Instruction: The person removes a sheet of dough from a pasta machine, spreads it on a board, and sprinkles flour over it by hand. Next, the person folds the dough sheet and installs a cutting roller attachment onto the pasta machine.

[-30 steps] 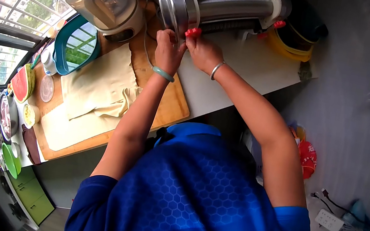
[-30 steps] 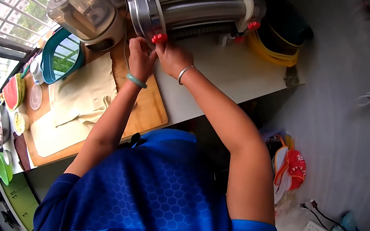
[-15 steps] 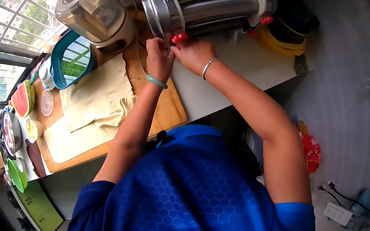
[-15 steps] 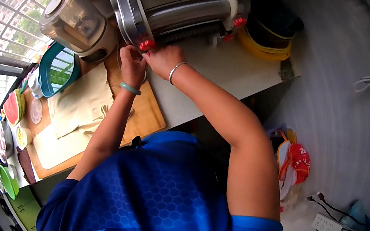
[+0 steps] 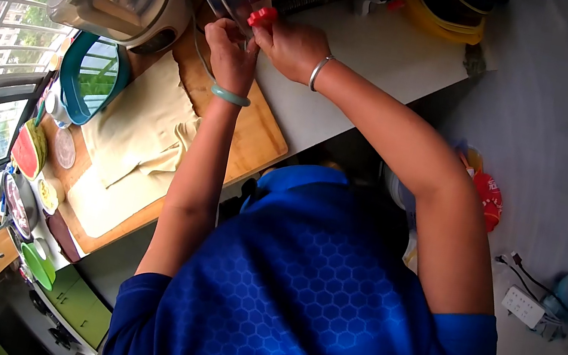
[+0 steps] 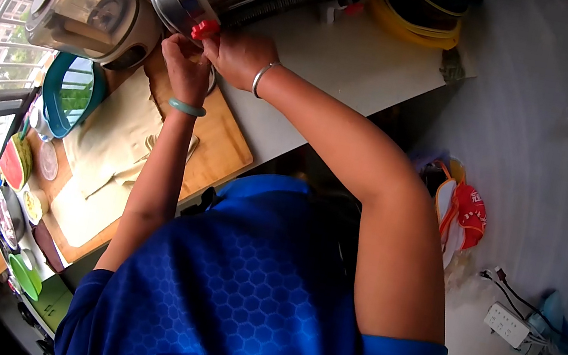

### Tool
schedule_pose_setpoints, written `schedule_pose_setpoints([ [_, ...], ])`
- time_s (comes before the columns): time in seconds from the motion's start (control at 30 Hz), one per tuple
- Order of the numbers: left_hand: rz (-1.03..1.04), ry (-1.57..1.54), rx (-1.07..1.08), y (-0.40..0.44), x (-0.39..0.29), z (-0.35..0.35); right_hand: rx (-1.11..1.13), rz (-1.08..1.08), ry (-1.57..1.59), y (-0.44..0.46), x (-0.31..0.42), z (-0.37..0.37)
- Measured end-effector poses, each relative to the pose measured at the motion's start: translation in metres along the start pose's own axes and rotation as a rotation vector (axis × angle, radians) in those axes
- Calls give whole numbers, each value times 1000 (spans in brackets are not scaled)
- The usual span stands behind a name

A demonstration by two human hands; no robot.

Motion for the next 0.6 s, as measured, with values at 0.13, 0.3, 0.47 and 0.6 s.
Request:
schedule_pose_setpoints([
  [0.13, 11, 33, -6, 5, -7, -4, 13, -4, 14, 3, -4, 5],
  [0.3, 45, 99, -5, 5, -10, -7, 80, -81, -160, -3, 8, -19],
  [0.47, -28, 20, 8, 3, -8, -6, 91, -104, -68, 4, -1, -2],
  [0.6, -7, 138, 13, 5, -18, -10, 17, -112, 11, 3, -3, 2],
])
Point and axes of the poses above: each hand's wrist, its own y-axis towards the middle knuckle, its own z-axis out of the palm, x = y × z, the point moved 4 cm from there along y, towards the middle knuckle, and after that the axes turned 4 degrees about y, right-handed, at the moved point
